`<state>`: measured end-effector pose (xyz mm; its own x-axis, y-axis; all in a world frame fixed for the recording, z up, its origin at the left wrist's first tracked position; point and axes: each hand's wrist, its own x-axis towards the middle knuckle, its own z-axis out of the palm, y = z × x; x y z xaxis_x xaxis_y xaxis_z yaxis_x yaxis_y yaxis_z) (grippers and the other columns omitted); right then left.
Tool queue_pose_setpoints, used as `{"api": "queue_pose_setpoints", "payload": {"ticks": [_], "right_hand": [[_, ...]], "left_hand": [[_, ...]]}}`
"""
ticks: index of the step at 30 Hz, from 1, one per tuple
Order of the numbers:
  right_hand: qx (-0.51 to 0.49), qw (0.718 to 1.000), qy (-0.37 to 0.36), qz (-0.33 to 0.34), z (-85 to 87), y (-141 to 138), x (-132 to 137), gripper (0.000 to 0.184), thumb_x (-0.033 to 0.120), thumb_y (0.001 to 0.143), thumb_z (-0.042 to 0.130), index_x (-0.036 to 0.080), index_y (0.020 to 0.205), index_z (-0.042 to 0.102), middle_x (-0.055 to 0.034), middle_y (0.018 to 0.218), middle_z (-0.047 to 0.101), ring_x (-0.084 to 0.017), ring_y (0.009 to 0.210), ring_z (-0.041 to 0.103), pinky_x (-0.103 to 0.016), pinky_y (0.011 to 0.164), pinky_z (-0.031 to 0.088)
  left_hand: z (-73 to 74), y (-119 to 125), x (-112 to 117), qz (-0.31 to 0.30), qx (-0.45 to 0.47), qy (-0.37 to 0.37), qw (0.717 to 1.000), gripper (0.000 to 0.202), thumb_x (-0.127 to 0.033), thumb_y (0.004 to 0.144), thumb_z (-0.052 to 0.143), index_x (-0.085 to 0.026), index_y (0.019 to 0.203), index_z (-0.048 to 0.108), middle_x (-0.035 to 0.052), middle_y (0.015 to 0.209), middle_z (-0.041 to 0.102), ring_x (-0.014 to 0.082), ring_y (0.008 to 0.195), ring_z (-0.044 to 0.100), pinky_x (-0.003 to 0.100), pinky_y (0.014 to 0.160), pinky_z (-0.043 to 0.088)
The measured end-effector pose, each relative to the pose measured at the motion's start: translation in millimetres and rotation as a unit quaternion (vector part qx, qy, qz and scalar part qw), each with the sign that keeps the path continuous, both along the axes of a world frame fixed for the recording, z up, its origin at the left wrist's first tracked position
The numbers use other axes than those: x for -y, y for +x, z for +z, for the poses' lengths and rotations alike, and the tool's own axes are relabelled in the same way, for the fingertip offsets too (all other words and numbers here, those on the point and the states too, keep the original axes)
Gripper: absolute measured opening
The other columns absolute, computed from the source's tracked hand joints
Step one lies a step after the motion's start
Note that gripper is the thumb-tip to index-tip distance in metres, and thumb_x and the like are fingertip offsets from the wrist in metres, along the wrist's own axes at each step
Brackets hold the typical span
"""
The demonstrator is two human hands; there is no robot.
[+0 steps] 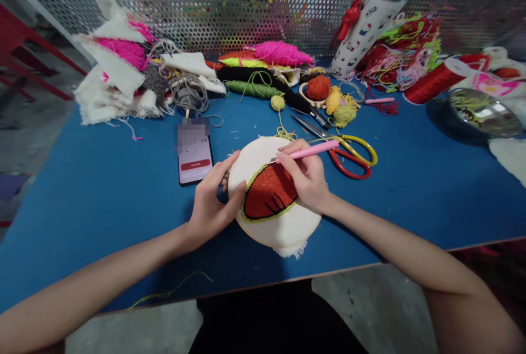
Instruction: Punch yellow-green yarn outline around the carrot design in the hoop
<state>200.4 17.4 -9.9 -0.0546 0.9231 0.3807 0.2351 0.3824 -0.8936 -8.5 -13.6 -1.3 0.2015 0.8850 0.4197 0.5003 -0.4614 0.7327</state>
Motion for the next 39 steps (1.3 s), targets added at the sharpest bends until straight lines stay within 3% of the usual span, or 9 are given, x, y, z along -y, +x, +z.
{"api": "queue_pose_setpoints", "payload": {"ticks": [9, 15, 18, 22, 29, 32, 36, 39], "right_hand": [[-0.004, 0.999, 0.025, -0.024, -5.5, 2.4, -2.7, 0.010, 0.030, 0.093, 0.055, 0.025, 0.084, 0.057, -0.0007, 0.082, 0.060, -0.018, 0.090, 0.064, -0.040, 0.085, 0.053], [0.158, 0.972, 0.174, 0.011, -2.2, -5.2, -1.3, 0.005, 0.023, 0.089, 0.059, 0.027, 0.086, 0.059, -0.0013, 0.077, 0.065, -0.023, 0.087, 0.062, -0.050, 0.090, 0.051], [0.186, 0.974, 0.125, 0.031, 1.4, -7.1, -1.1, 0.006, 0.025, 0.090, 0.060, 0.026, 0.084, 0.061, -0.0016, 0.079, 0.066, -0.022, 0.086, 0.061, -0.047, 0.087, 0.051], [0.060, 0.998, 0.021, 0.013, 1.8, -2.9, -1.2, 0.008, 0.027, 0.091, 0.059, 0.025, 0.084, 0.062, -0.0007, 0.086, 0.066, -0.018, 0.088, 0.063, -0.039, 0.084, 0.051], [-0.053, 0.998, -0.016, -0.023, -2.9, 2.5, -3.6, 0.017, 0.033, 0.093, 0.057, 0.025, 0.079, 0.058, 0.0017, 0.078, 0.058, -0.016, 0.085, 0.065, -0.035, 0.083, 0.052], [-0.023, 0.999, 0.002, -0.027, -2.9, 1.0, -3.3, 0.015, 0.032, 0.093, 0.056, 0.025, 0.080, 0.057, 0.0006, 0.079, 0.058, -0.017, 0.086, 0.064, -0.037, 0.083, 0.053], [0.091, 0.993, 0.071, -0.010, -0.6, -3.4, -1.4, 0.009, 0.028, 0.089, 0.060, 0.026, 0.081, 0.057, -0.0010, 0.080, 0.061, -0.020, 0.086, 0.062, -0.043, 0.086, 0.051], [0.170, 0.983, 0.068, 0.004, 2.6, -6.0, -1.5, 0.011, 0.029, 0.088, 0.062, 0.026, 0.078, 0.058, -0.0010, 0.077, 0.063, -0.022, 0.083, 0.060, -0.046, 0.085, 0.048]], "left_hand": [[-2.2, -0.2, -0.8, 0.007, 0.003, -0.006, 1.000, 0.049, -0.030, 0.090, 0.061, -0.011, 0.135, 0.055, 0.0160, 0.130, 0.065, 0.0256, 0.112, 0.067, 0.037, 0.090, 0.057], [-1.3, -0.8, 1.4, 0.010, -0.008, 0.021, 1.000, 0.048, -0.028, 0.090, 0.061, -0.014, 0.136, 0.055, 0.0142, 0.130, 0.066, 0.0261, 0.115, 0.066, 0.038, 0.092, 0.057], [-0.4, 0.0, 1.3, 0.012, -0.015, 0.021, 1.000, 0.048, -0.029, 0.090, 0.061, -0.013, 0.135, 0.055, 0.0152, 0.129, 0.067, 0.0268, 0.114, 0.066, 0.036, 0.088, 0.059], [-0.1, 1.0, -0.8, 0.004, -0.008, 0.013, 1.000, 0.047, -0.029, 0.090, 0.061, -0.011, 0.134, 0.056, 0.0159, 0.130, 0.066, 0.0249, 0.111, 0.067, 0.035, 0.090, 0.057], [-0.5, 0.3, -0.1, 0.008, -0.007, -0.001, 1.000, 0.047, -0.030, 0.091, 0.060, -0.013, 0.134, 0.055, 0.0147, 0.131, 0.065, 0.0237, 0.113, 0.066, 0.036, 0.095, 0.055], [0.3, 0.1, 0.7, 0.007, -0.006, -0.006, 1.000, 0.047, -0.031, 0.091, 0.060, -0.014, 0.135, 0.055, 0.0146, 0.132, 0.065, 0.0240, 0.114, 0.066, 0.036, 0.096, 0.055], [1.0, 0.5, 1.6, 0.008, -0.007, -0.007, 1.000, 0.047, -0.032, 0.091, 0.060, -0.015, 0.134, 0.055, 0.0144, 0.133, 0.064, 0.0250, 0.116, 0.065, 0.038, 0.099, 0.054], [0.9, 0.4, 1.0, 0.005, -0.012, 0.006, 1.000, 0.046, -0.032, 0.092, 0.058, -0.014, 0.134, 0.054, 0.0148, 0.133, 0.064, 0.0253, 0.117, 0.065, 0.039, 0.099, 0.055]]}}
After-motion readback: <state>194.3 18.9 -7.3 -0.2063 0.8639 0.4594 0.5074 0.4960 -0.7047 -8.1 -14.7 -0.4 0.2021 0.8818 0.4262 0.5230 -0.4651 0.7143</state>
